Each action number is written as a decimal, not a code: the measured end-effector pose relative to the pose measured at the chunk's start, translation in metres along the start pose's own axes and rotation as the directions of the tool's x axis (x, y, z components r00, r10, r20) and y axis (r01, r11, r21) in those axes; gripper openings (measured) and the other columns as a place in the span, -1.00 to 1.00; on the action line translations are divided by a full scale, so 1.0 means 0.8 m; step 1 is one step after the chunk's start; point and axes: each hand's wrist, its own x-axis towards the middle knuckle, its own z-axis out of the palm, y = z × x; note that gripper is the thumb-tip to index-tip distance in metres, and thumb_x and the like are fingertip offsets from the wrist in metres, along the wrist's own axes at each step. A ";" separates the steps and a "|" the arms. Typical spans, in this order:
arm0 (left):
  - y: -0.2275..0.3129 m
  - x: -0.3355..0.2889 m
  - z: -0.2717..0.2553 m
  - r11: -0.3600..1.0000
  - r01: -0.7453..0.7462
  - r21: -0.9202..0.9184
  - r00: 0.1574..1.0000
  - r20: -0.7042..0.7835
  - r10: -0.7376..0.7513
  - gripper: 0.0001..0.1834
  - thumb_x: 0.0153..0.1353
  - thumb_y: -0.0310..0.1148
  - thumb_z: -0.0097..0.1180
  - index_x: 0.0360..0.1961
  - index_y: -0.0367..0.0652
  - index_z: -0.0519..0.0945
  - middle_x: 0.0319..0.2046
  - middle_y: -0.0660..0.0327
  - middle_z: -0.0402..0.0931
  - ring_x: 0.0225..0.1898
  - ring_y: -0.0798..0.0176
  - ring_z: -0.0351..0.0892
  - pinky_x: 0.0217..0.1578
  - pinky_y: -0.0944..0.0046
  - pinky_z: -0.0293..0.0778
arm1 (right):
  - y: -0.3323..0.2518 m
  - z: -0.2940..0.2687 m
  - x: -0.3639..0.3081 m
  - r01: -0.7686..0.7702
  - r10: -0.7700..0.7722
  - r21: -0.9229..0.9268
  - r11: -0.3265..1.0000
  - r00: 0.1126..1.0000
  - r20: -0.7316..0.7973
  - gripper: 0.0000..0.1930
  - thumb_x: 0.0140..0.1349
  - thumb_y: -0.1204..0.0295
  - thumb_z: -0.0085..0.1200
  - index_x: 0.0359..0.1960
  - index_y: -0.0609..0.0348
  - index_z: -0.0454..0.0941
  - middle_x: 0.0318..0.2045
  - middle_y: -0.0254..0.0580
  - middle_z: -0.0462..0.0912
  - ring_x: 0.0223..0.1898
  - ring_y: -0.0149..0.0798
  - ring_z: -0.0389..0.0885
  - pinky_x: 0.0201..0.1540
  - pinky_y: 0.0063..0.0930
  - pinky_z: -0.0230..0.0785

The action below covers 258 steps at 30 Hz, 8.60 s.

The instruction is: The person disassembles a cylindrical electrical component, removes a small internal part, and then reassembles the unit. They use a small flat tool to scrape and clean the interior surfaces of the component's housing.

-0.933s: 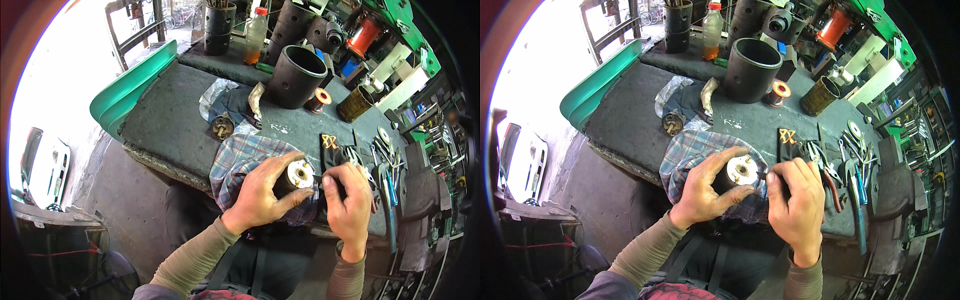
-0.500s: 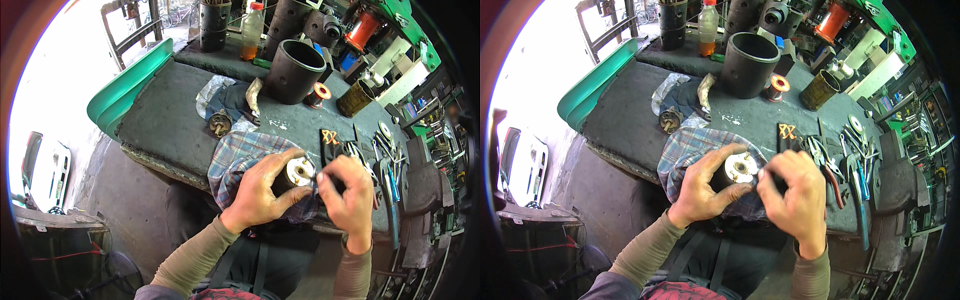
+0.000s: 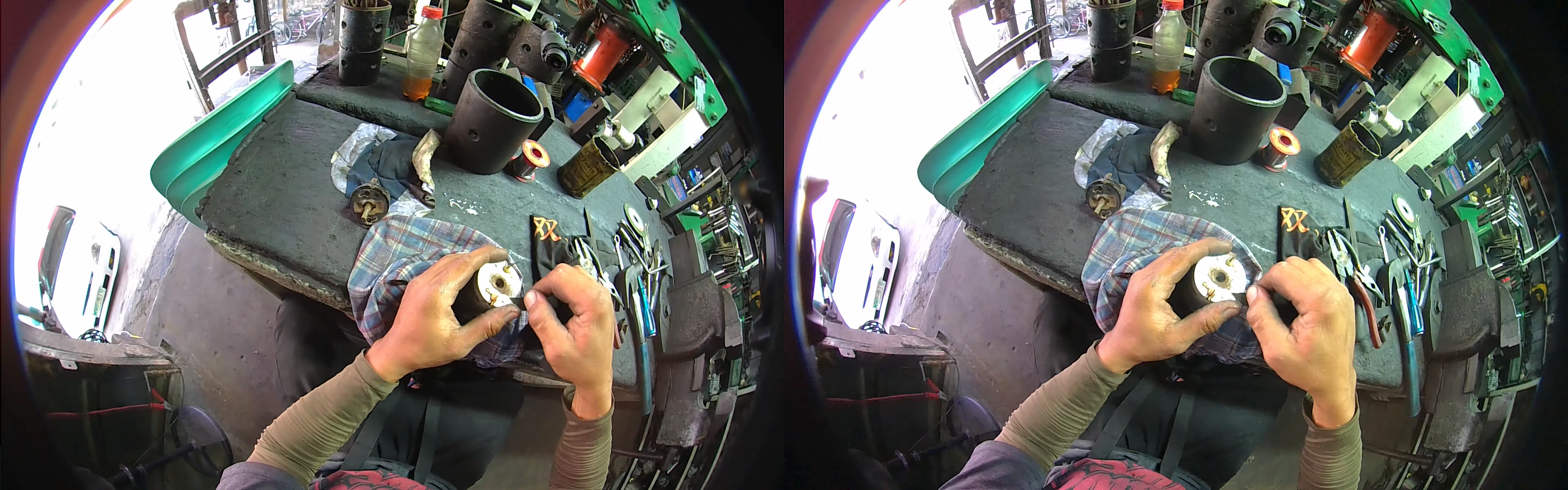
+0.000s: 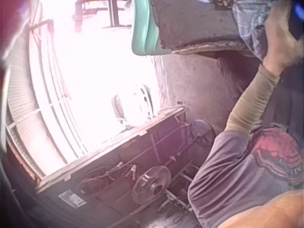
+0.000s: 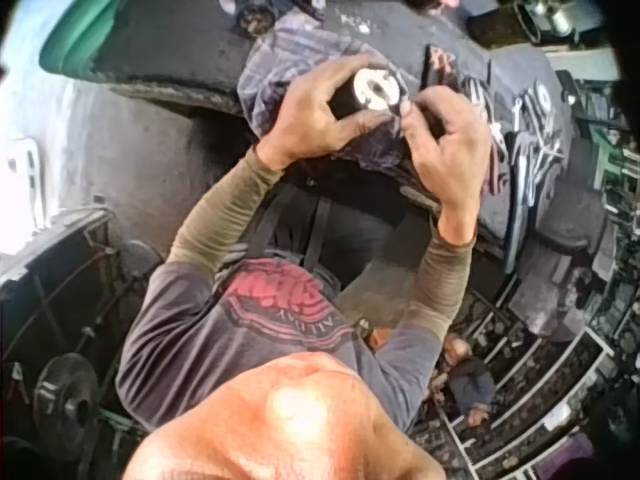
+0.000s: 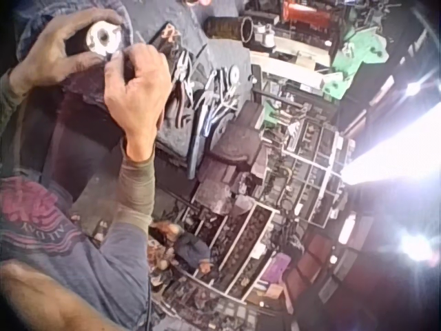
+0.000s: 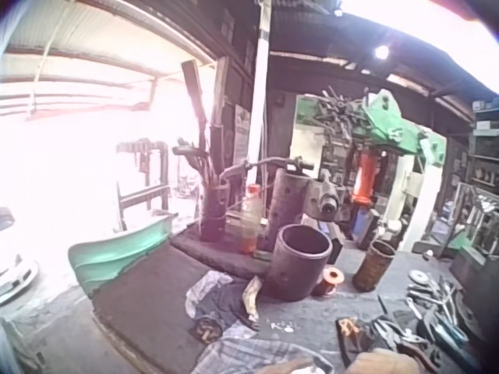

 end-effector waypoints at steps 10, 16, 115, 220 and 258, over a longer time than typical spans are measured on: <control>-0.002 0.001 0.001 1.000 0.006 -0.001 1.000 -0.010 -0.006 -0.30 0.12 -0.29 0.61 0.28 -0.26 0.63 0.09 -0.01 0.73 0.09 0.02 0.77 0.15 0.12 0.61 | 0.000 -0.001 0.006 0.016 -0.017 -0.031 0.999 1.000 -0.022 -0.90 0.18 0.51 0.33 -0.40 0.23 0.63 -0.46 -0.09 0.60 -0.37 0.02 0.55 -0.27 -0.15 0.37; -0.006 0.002 0.000 1.000 -0.018 0.005 1.000 -0.012 0.018 -0.27 0.12 -0.27 0.62 0.29 -0.25 0.62 0.10 -0.01 0.73 0.09 0.02 0.77 0.15 0.12 0.61 | 0.007 -0.003 0.009 -0.019 0.017 -0.046 0.999 0.999 -0.036 -0.91 0.18 0.52 0.32 -0.43 0.22 0.64 -0.47 -0.09 0.59 -0.37 0.03 0.56 -0.27 -0.14 0.37; 0.117 -0.078 0.029 0.665 0.519 -0.537 0.842 0.188 -0.505 -0.72 0.48 -0.43 0.35 0.11 -0.33 0.65 -0.36 0.30 0.64 -0.36 0.50 0.59 -0.31 0.43 0.54 | 0.001 0.001 -0.147 -0.154 0.346 0.651 0.743 0.921 -0.178 -0.71 0.21 0.59 0.45 -0.04 0.37 0.71 -0.24 -0.31 0.70 -0.18 -0.47 0.60 -0.06 -0.58 0.44; 0.003 -0.003 -0.019 0.959 0.189 -0.211 0.979 0.121 -0.167 -0.35 0.36 -0.18 0.47 0.33 -0.25 0.49 0.07 -0.05 0.68 0.07 -0.05 0.75 0.11 0.12 0.60 | 0.009 -0.002 -0.015 0.190 -0.202 0.127 0.973 0.976 0.086 -0.61 0.07 0.75 0.29 -0.02 0.26 0.71 -0.35 -0.06 0.67 -0.33 0.03 0.67 -0.27 -0.24 0.48; -0.003 -0.002 -0.012 0.999 0.031 0.036 0.995 0.090 -0.035 -0.28 0.42 -0.16 0.41 0.44 -0.27 0.39 0.18 -0.11 0.61 0.24 -0.06 0.66 0.28 0.05 0.52 | 0.022 -0.003 -0.036 0.112 -0.108 0.174 0.978 0.994 -0.035 -0.67 0.12 0.68 0.28 -0.04 0.27 0.72 -0.29 0.05 0.71 -0.25 0.14 0.71 -0.12 -0.16 0.52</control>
